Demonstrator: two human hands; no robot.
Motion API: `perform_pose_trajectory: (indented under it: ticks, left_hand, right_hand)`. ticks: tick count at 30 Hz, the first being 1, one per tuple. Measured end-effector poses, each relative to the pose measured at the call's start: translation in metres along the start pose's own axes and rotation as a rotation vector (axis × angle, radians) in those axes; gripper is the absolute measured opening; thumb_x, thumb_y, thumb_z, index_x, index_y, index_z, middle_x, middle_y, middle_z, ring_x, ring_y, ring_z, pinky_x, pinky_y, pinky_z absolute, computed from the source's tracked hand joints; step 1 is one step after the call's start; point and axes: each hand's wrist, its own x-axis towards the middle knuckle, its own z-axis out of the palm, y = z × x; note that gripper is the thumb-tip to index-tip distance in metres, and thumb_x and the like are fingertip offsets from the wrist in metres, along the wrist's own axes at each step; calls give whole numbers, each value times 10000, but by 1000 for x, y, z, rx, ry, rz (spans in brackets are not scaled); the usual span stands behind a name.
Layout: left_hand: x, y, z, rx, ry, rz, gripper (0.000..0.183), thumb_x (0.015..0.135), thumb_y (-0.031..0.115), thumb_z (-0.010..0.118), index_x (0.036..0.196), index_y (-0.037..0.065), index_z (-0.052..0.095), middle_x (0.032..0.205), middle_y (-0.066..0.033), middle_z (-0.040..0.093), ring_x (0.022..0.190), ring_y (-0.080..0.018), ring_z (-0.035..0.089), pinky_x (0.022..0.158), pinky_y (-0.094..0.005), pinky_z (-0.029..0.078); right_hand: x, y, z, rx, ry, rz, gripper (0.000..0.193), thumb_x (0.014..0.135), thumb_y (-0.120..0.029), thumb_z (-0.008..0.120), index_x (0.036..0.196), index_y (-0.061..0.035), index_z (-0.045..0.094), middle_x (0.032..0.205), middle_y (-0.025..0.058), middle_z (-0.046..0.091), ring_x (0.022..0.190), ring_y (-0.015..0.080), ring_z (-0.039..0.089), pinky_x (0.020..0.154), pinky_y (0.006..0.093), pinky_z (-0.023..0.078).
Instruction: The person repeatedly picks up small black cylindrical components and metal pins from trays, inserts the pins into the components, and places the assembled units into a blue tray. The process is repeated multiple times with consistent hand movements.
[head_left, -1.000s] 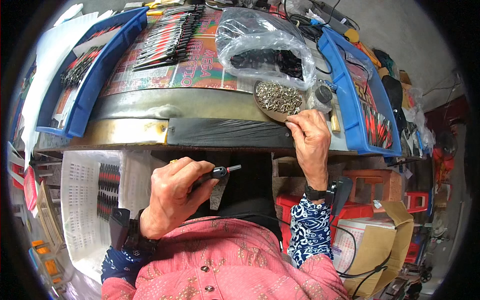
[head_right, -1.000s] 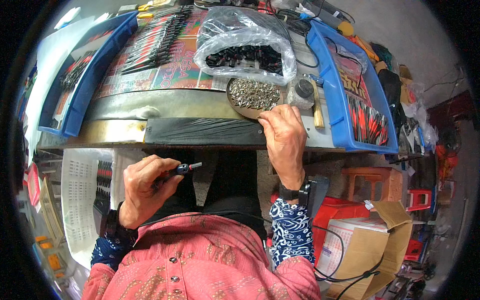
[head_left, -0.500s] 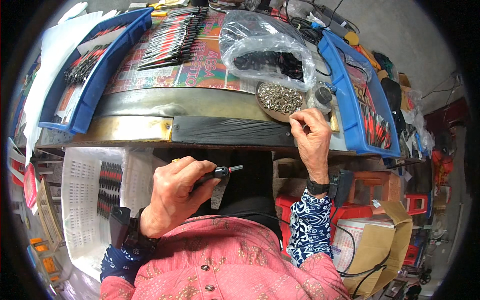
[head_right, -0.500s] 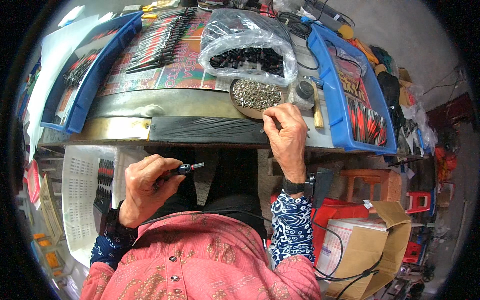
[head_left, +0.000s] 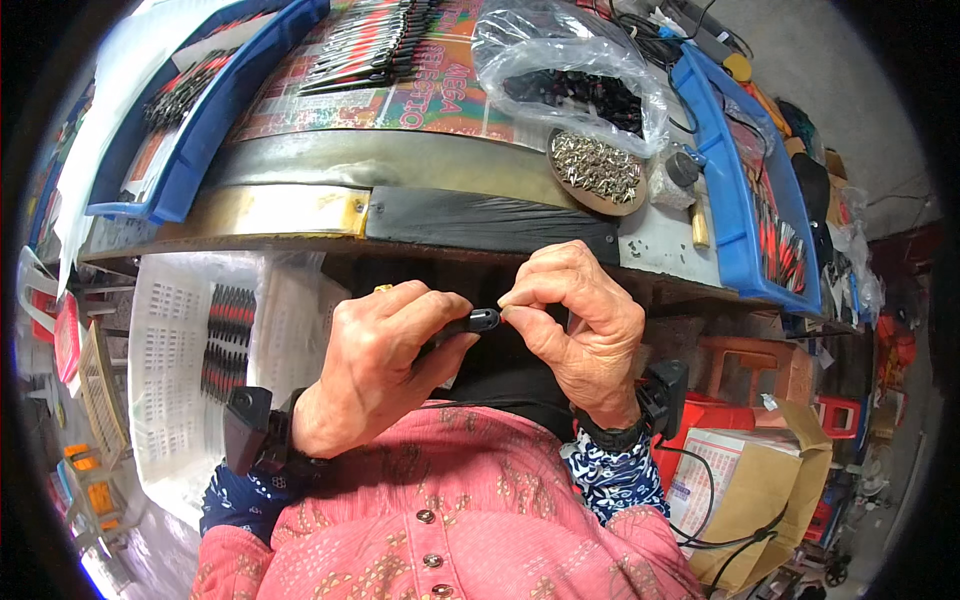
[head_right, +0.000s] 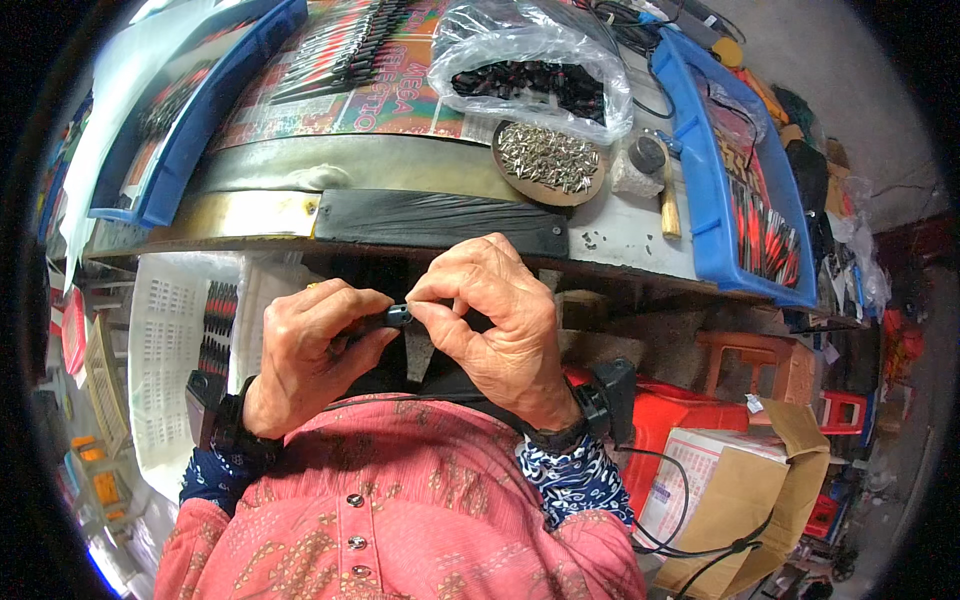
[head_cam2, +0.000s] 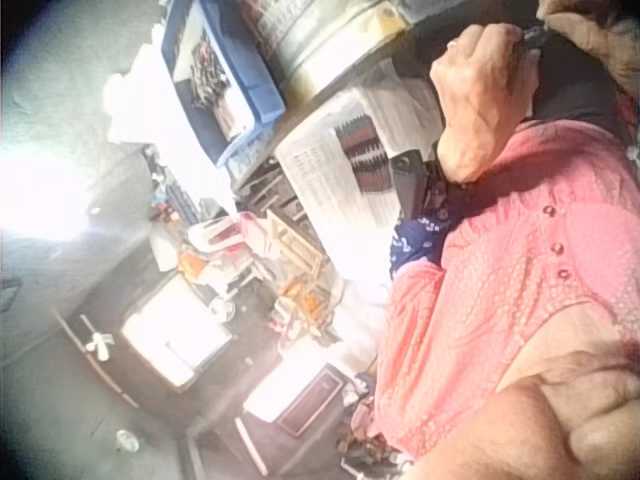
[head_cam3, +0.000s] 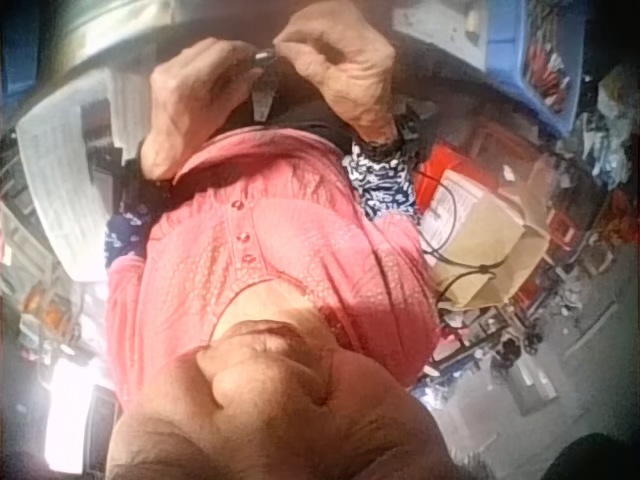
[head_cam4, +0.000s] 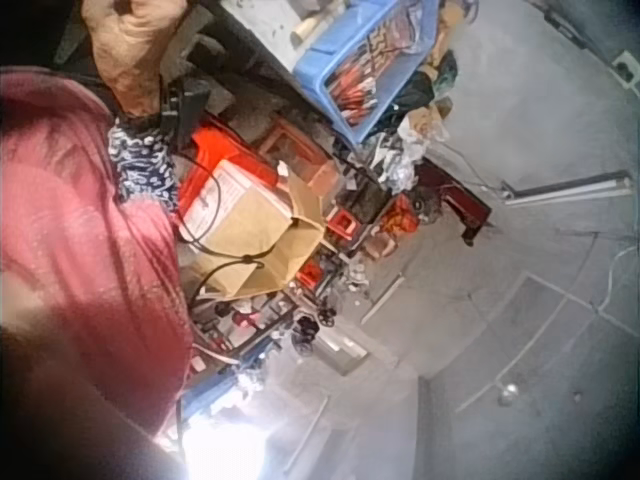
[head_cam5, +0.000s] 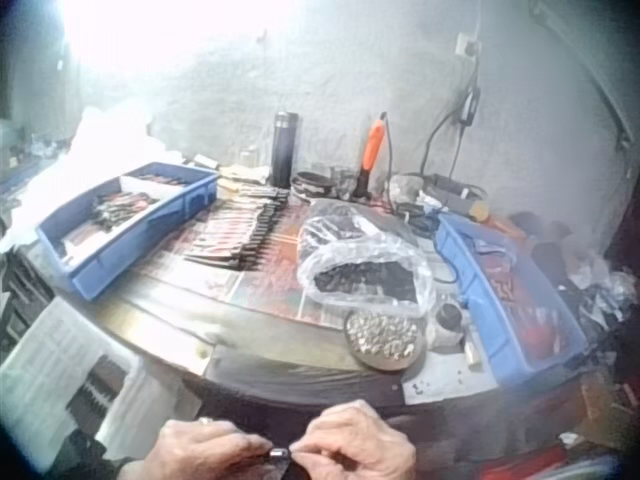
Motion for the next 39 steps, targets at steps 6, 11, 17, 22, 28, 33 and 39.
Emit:
perform_pose_trajectory:
  ticks: [6, 11, 17, 22, 28, 33, 39]
  left_hand:
    - [-4, 0, -1, 6, 20, 32, 245, 719, 43, 769, 933, 15, 653, 670, -91, 553, 533, -222, 531, 486, -326, 409]
    - [-6, 2, 0, 9, 29, 49, 249, 717, 49, 772, 933, 17, 654, 666, -92, 542, 537, -236, 529, 492, -340, 407]
    - [-9, 3, 1, 40, 29, 53, 257, 712, 58, 774, 938, 29, 655, 676, -90, 542, 563, -251, 533, 515, -354, 414]
    - [-12, 4, 0, 66, 20, 46, 265, 713, 66, 773, 947, 38, 651, 702, -93, 561, 590, -268, 549, 537, -368, 426]
    - [-14, 2, 1, 108, 18, 79, 240, 734, 94, 753, 927, 49, 618, 734, -98, 552, 632, -297, 580, 555, -390, 475]
    - [-16, -1, 4, 164, 39, 126, 258, 723, 94, 754, 934, 49, 614, 733, -88, 543, 628, -280, 578, 548, -379, 477]
    - [-15, -3, 6, 196, 66, 161, 261, 721, 96, 747, 935, 54, 603, 735, -79, 543, 628, -264, 581, 533, -371, 478]
  right_hand:
    - [-5, 2, 6, 26, -6, 23, 124, 737, 20, 731, 829, -41, 675, 826, 36, 626, 708, 152, 537, 686, 293, 435]
    - [-8, 0, 4, 11, -72, 25, 136, 743, 67, 714, 862, 10, 683, 865, 78, 631, 846, 194, 588, 756, 300, 468]
    - [-11, -7, 7, -11, -56, 65, 131, 745, 61, 712, 860, 5, 682, 854, 75, 631, 827, 184, 589, 729, 293, 469]
    - [-9, -8, 8, -119, -65, -33, 148, 736, 56, 714, 862, -13, 680, 843, 64, 629, 790, 185, 587, 689, 292, 469]
    - [-8, -10, 10, -282, -73, -157, 179, 709, 64, 718, 854, -32, 676, 830, 63, 623, 755, 204, 588, 659, 308, 475]
    - [-9, -13, 9, -230, -116, -79, 174, 727, 69, 710, 868, -29, 679, 838, 58, 627, 736, 169, 592, 636, 284, 476]
    - [-15, -21, 15, 257, -80, 628, 128, 879, -34, 680, 997, 14, 673, 817, 3, 665, 661, 33, 589, 579, 184, 499]
